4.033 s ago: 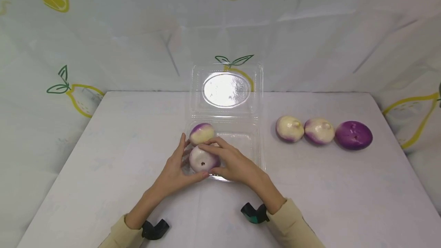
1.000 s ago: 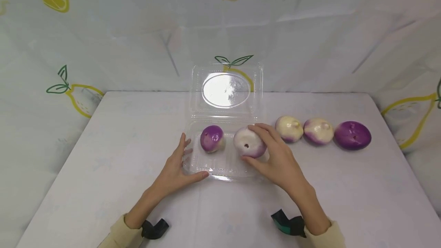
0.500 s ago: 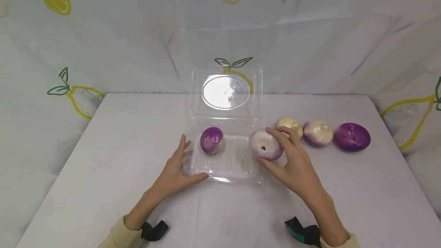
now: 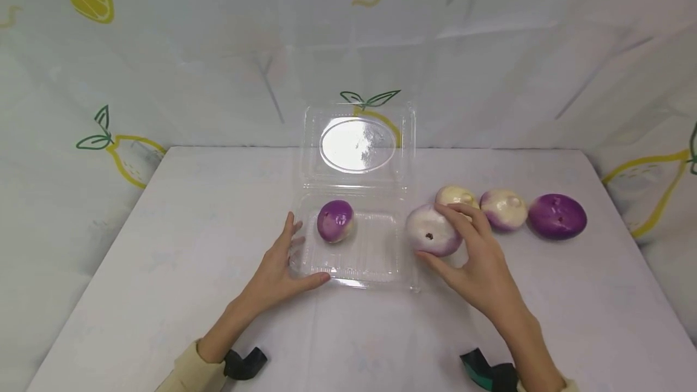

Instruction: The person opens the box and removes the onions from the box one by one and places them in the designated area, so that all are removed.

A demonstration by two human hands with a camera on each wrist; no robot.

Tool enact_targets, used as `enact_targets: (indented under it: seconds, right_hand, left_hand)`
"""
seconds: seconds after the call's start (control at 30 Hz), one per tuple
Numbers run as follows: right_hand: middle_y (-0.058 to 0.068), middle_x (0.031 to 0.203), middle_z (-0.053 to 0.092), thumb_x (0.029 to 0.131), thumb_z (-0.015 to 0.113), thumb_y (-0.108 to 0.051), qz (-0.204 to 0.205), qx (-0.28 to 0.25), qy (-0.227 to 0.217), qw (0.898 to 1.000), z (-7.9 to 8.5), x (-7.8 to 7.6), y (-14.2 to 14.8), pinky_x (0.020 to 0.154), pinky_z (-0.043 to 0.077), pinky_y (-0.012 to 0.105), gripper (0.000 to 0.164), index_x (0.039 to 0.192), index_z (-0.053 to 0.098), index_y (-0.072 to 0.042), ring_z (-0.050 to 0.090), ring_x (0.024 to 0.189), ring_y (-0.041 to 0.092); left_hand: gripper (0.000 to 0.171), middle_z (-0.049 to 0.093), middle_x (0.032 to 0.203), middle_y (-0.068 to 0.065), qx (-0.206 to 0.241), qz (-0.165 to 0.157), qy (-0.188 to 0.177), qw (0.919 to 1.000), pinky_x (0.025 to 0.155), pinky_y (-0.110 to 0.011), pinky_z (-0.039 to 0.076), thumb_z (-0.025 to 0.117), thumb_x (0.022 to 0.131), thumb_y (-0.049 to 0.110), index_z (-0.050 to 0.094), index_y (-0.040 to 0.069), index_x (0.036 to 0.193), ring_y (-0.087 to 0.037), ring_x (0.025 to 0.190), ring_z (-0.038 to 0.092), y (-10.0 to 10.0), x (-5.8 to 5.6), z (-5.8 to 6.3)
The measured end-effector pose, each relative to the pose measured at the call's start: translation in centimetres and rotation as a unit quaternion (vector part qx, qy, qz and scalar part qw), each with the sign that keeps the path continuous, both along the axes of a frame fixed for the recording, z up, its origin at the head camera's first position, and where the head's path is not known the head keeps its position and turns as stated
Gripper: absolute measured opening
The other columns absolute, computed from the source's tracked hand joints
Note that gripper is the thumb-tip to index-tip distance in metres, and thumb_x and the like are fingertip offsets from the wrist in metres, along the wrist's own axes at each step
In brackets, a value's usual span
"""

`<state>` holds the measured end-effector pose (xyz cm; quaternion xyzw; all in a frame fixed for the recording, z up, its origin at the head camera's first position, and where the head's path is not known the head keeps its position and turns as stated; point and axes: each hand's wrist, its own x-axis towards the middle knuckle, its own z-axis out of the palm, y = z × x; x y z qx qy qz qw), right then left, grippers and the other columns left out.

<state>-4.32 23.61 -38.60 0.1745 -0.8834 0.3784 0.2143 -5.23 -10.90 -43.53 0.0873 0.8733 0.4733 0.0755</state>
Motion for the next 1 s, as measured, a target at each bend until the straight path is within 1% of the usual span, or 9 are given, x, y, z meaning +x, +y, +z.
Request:
enact_targets:
  seconds: [0.27,0.47,0.7,0.87,1.0]
  right_hand:
    - [0.023,0.131,0.056,0.053,0.094,0.006,-0.016,-0.001,-0.009,1.0,-0.4,0.3,1.0,0.104,0.028,-0.002,0.09,0.136,0.062,-0.003,0.036,0.129,-0.016]
    - [0.022,0.131,0.057,0.053,0.095,0.004,-0.023,0.009,-0.016,1.0,-0.8,0.5,1.7,0.102,0.027,-0.004,0.091,0.137,0.062,-0.004,0.035,0.127,-0.019]
    - [0.025,0.13,0.058,0.052,0.095,0.004,-0.027,0.015,-0.017,0.999,-1.4,0.5,2.5,0.1,0.027,-0.004,0.091,0.136,0.062,-0.003,0.034,0.127,-0.019]
    - [0.027,0.131,0.058,0.052,0.095,0.005,-0.028,0.017,-0.02,0.999,-1.7,0.6,3.1,0.097,0.027,-0.005,0.091,0.136,0.062,-0.002,0.033,0.127,-0.02]
    - [0.028,0.131,0.057,0.052,0.094,0.006,-0.031,0.02,-0.022,0.999,-1.8,0.7,3.4,0.095,0.027,-0.005,0.089,0.135,0.062,-0.001,0.033,0.127,-0.021]
  left_hand:
    - [0.136,0.023,0.171,-0.009,-0.006,-0.001,-0.005,1.0,0.121,-0.049,0.039,0.09,0.073,0.052,-0.002,0.017,0.166,-0.029,0.152,0.039,0.0,0.0,0.1]
    - [0.136,0.023,0.171,-0.01,-0.008,-0.001,-0.004,1.0,0.121,-0.049,0.039,0.09,0.072,0.052,-0.002,0.015,0.166,-0.029,0.151,0.041,0.0,0.0,0.1]
    - [0.137,0.023,0.171,-0.007,-0.011,0.001,-0.01,0.9999,0.122,-0.048,0.038,0.091,0.072,0.051,-0.003,0.017,0.166,-0.026,0.152,0.04,0.0,0.0,-0.1]
    - [0.136,0.024,0.171,-0.01,-0.009,-0.002,-0.002,1.0,0.121,-0.05,0.039,0.09,0.072,0.052,-0.002,0.016,0.166,-0.028,0.152,0.039,0.0,0.0,0.0]
    - [0.136,0.024,0.171,-0.009,-0.009,-0.002,-0.002,1.0,0.121,-0.05,0.04,0.089,0.072,0.054,-0.002,0.017,0.166,-0.029,0.152,0.04,0.0,-0.1,0.0]
